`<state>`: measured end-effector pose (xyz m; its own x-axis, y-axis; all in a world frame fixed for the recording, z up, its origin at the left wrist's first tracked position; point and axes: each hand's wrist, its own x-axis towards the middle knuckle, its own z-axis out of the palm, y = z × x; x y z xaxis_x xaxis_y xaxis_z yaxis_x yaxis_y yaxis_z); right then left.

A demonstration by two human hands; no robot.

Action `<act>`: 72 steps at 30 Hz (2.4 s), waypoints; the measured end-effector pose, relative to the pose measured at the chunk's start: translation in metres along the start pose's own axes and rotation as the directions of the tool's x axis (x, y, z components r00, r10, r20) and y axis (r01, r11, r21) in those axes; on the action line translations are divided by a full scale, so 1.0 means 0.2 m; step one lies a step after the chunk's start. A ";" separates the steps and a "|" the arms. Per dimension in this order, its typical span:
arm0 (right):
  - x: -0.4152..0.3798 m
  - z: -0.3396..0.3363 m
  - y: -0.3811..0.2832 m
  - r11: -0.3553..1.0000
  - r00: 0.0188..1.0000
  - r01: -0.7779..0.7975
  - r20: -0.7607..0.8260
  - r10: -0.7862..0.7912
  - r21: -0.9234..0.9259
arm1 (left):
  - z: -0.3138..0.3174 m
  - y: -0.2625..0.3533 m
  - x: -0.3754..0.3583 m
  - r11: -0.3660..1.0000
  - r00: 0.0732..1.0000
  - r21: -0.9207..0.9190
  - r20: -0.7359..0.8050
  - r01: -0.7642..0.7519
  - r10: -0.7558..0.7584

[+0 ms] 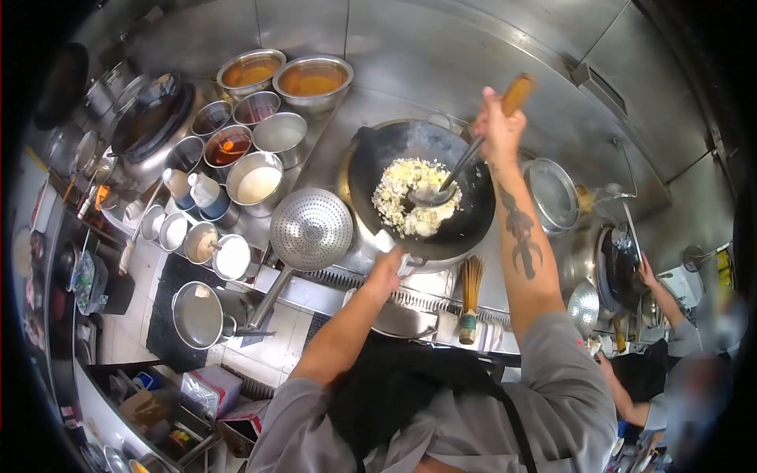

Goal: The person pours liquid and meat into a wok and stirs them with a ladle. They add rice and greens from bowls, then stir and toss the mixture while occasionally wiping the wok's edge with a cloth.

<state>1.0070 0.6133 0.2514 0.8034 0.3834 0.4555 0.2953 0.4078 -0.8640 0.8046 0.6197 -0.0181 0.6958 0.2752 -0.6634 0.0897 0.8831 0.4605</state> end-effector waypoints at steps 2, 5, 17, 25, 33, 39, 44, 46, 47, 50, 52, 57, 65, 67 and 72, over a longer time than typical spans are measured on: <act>0.00 0.00 0.05 0.997 0.998 0.055 -0.010 -0.055 0.048 | 0.03 0.02 -0.05 1.000 1.000 0.004 -0.024 -0.001 0.001; -0.04 0.02 0.16 0.999 0.999 -0.038 -0.037 0.039 0.028 | 0.01 0.00 -0.02 0.999 1.000 -0.031 -0.005 0.019 -0.019; -0.08 0.05 0.13 0.999 0.999 0.040 -0.036 -0.040 0.004 | 0.01 0.02 -0.02 0.997 0.997 -0.012 0.018 0.081 -0.081; -0.21 0.02 -0.09 0.997 0.997 -0.056 0.057 0.053 0.052 | -0.05 0.00 0.11 0.994 0.995 0.022 -0.004 0.104 -0.104; -0.15 -0.28 -0.13 0.997 0.998 0.058 -0.032 -0.056 0.042 | -0.06 0.00 0.10 0.994 0.993 -0.003 0.042 0.109 -0.109; -0.12 -0.43 -0.14 0.998 1.000 0.017 -0.018 -0.018 -0.055 | -0.06 0.00 0.09 0.994 0.994 0.039 0.037 0.100 -0.101; -0.24 -0.44 -0.17 0.998 0.992 -0.041 -0.125 0.034 -0.053 | -0.07 0.00 0.12 0.992 0.992 0.039 0.027 0.124 -0.125; -0.16 -0.44 -0.16 0.985 0.983 -0.172 -0.064 0.172 -0.008 | -0.07 -0.01 0.12 0.993 0.991 0.013 0.055 0.121 -0.122; -0.17 -0.38 -0.25 0.993 0.986 -0.119 -0.114 0.118 -0.001 | -0.06 0.00 0.13 0.993 0.992 0.012 0.042 0.116 -0.116; -0.30 -0.37 -0.37 0.986 0.999 0.003 -0.050 0.005 0.167 | -0.07 0.00 0.12 0.991 0.990 0.035 0.052 0.129 -0.131; -0.31 -0.36 -0.13 0.998 0.989 -0.045 -0.138 0.051 0.047 | -0.07 0.01 0.11 0.991 0.987 0.056 0.095 0.123 -0.128; -0.09 -0.29 -0.40 0.997 0.991 -0.078 -0.109 0.078 0.011 | 0.07 -0.01 -0.50 0.992 0.990 -0.059 0.102 0.108 -0.101; -0.21 -0.14 -0.09 0.997 0.989 -0.041 -0.138 0.049 0.058 | -0.18 -0.15 -0.31 0.990 0.986 -0.035 0.100 0.137 -0.133; -0.18 -0.07 -0.27 0.996 0.997 0.056 -0.062 -0.052 0.070 | -0.31 -0.28 -0.43 0.988 0.980 0.006 0.125 0.153 -0.152; -0.14 0.05 -0.65 1.000 0.997 0.014 -0.080 -0.013 0.013 | -0.10 -0.06 -0.46 0.993 0.986 0.026 0.116 0.116 -0.119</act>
<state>0.9407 0.5585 0.3528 0.8382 0.3107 0.4482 0.3000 0.4236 -0.8547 0.7245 0.5917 0.0257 0.7579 0.1227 -0.6407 0.1886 0.8990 0.3953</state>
